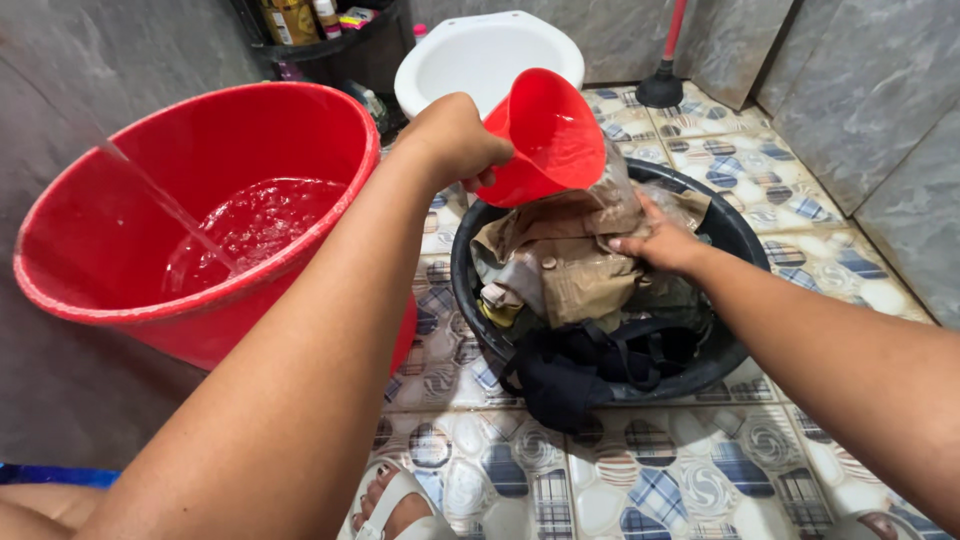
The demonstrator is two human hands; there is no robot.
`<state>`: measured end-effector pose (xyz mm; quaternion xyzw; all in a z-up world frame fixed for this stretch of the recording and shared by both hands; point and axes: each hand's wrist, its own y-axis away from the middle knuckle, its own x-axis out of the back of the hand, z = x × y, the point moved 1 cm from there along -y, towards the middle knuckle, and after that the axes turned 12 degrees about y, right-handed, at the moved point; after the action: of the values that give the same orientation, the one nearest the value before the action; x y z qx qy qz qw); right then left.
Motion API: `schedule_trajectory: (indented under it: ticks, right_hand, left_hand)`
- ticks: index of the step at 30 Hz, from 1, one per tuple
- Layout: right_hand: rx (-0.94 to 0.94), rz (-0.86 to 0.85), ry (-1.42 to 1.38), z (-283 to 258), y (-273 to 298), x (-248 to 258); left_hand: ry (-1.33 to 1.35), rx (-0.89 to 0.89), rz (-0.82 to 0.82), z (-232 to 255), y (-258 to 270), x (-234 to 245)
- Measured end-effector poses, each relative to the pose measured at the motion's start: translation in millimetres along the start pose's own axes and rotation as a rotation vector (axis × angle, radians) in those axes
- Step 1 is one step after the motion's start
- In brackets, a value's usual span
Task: The person pours water from a red bucket into a black basin using a red scoop, then washes multiple garments by hand. They repeatedly submerge, agitate, and wring out each item, including pants, shirts, and socks, before placing them aside.
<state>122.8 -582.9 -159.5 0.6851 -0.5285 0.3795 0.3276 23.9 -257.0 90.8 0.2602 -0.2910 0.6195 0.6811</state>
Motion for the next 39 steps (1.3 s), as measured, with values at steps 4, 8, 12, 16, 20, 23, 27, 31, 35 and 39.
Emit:
schedule_trajectory:
  ticks: [4,8,12,16,20,23,27,31,35,39]
  right_hand:
    - [-0.053,-0.087,0.011,-10,1,5]
    - [-0.065,-0.11,0.112,-18,-5,-1]
    - [-0.143,-0.114,0.268,-19,-21,-13]
    - [-0.332,-0.217,0.295,-12,-33,-22]
    - [-0.228,-0.323,0.476,-6,-40,-38]
    - [-0.079,-0.399,0.677,7,-47,-54]
    - [-0.393,-0.266,0.09,36,-47,-69]
    - [-0.484,-0.044,-0.13,51,-38,-62]
    - [-0.631,0.014,-0.06,40,-20,-43]
    - [-0.597,0.106,-0.165,22,-12,-30]
  left_hand:
    - [-0.183,0.054,0.004,-2,4,-4]
    - [-0.251,0.078,0.067,-8,6,-16]
    - [-0.336,-0.059,0.156,-15,5,-31]
    - [-0.347,-0.038,0.139,-21,5,-40]
    - [-0.322,-0.07,0.174,-23,8,-41]
    - [-0.278,-0.124,0.225,-22,11,-45]
    - [-0.287,-0.18,0.233,-20,17,-53]
    - [-0.277,-0.226,0.208,-15,23,-66]
    - [-0.27,-0.238,0.225,-5,23,-68]
    - [-0.243,-0.182,0.252,6,15,-54]
